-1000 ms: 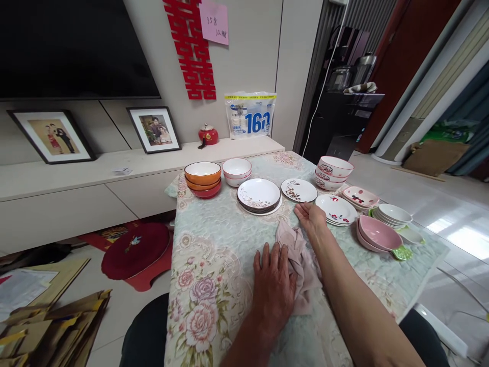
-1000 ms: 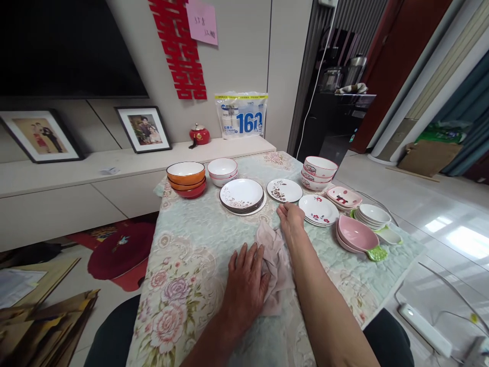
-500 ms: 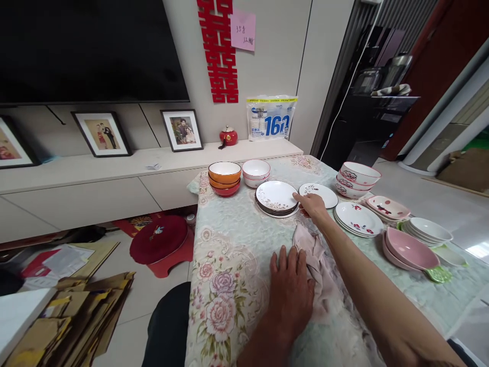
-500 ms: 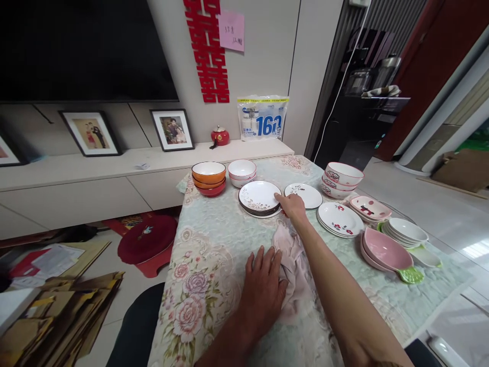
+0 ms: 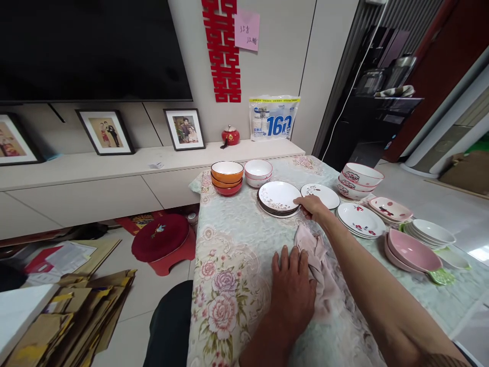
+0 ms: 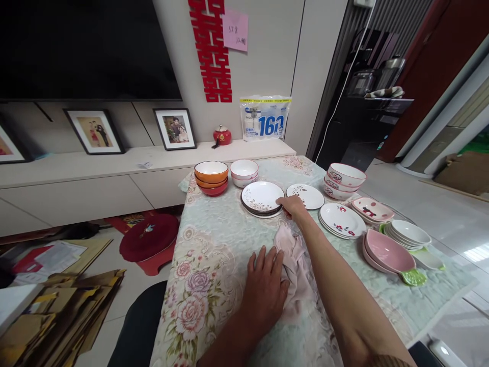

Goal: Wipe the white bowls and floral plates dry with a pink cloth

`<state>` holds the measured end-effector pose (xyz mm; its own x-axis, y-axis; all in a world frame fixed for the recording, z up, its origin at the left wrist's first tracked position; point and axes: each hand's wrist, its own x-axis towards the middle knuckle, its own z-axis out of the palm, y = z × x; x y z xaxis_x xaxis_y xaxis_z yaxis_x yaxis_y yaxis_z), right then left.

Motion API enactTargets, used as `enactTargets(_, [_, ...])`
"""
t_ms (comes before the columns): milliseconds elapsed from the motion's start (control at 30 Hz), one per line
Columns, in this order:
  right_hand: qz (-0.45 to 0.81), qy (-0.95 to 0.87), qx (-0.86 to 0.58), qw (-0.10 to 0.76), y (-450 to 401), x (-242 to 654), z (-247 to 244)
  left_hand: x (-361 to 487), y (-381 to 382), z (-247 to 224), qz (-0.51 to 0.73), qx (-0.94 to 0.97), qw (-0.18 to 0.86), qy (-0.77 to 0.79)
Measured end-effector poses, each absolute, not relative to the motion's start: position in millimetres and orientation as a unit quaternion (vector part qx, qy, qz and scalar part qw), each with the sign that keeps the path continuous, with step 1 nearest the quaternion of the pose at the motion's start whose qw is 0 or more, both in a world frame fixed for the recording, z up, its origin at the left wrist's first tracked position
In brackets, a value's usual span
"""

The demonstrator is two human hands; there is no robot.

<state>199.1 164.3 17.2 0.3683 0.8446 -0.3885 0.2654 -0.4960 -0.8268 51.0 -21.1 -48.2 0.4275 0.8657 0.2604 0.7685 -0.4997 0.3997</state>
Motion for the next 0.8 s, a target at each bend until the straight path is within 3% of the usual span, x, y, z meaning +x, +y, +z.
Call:
enactTargets(200, [0.476,-0.329,-0.731,0.363,153.1,198.5,18.7,50.4,-20.3,-46.2,0.22,0.838,0.113,0.486])
enactTargets(533, [0.527,-0.268,-0.638,0.494,136.0,195.8,12.3,51.1,-21.7,-47.2,0.257,0.826,0.12,0.488])
enactTargets(667, [0.536,-0.259,-0.601,0.534,129.6,197.1,7.8,50.9,-17.1,-42.9,0.334,0.779,0.205,0.49])
enactTargets(800, [0.561,-0.278,-0.56,0.543,113.4,206.2,3.8,47.3,-8.0,-35.2,0.476,0.638,0.374,0.477])
